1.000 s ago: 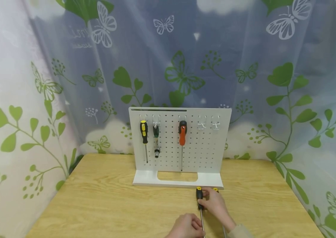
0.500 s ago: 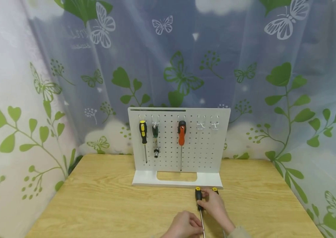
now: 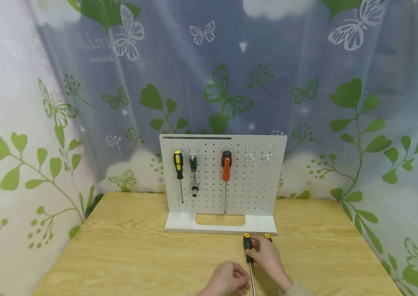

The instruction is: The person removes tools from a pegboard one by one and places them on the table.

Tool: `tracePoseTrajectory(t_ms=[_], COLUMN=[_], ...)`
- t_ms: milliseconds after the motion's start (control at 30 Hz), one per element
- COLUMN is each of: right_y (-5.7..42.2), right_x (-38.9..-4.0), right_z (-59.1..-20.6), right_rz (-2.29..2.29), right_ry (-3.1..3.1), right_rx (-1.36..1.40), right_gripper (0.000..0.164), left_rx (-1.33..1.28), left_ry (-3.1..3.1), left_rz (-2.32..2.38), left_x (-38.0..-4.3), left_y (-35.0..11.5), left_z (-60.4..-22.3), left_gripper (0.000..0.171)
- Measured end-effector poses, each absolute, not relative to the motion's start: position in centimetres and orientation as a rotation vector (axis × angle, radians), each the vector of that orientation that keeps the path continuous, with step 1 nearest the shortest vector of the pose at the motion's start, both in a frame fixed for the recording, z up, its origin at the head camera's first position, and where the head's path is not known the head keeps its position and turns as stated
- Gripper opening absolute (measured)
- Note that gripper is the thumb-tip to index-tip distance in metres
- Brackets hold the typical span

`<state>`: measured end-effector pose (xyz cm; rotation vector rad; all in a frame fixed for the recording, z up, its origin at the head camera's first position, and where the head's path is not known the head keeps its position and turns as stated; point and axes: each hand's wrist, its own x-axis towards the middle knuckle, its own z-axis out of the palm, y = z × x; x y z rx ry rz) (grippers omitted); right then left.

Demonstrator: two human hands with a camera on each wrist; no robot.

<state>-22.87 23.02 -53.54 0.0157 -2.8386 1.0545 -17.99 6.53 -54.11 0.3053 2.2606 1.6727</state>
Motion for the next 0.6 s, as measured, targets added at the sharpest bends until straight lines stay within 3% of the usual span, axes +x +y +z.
tracePoseTrajectory(t_ms=[600], right_y=[23.3], right_x=[-23.5], right_z=[-50.7], right_rz=[1.255], right_ry=[-2.741], right_rx=[0.062], right_gripper=[0.043], left_rx=[0.494], left_ry=[2.454], left_rz=[1.707], left_x=[-22.6], left_y=[3.7], left_z=[-53.3], left_gripper=[0.004])
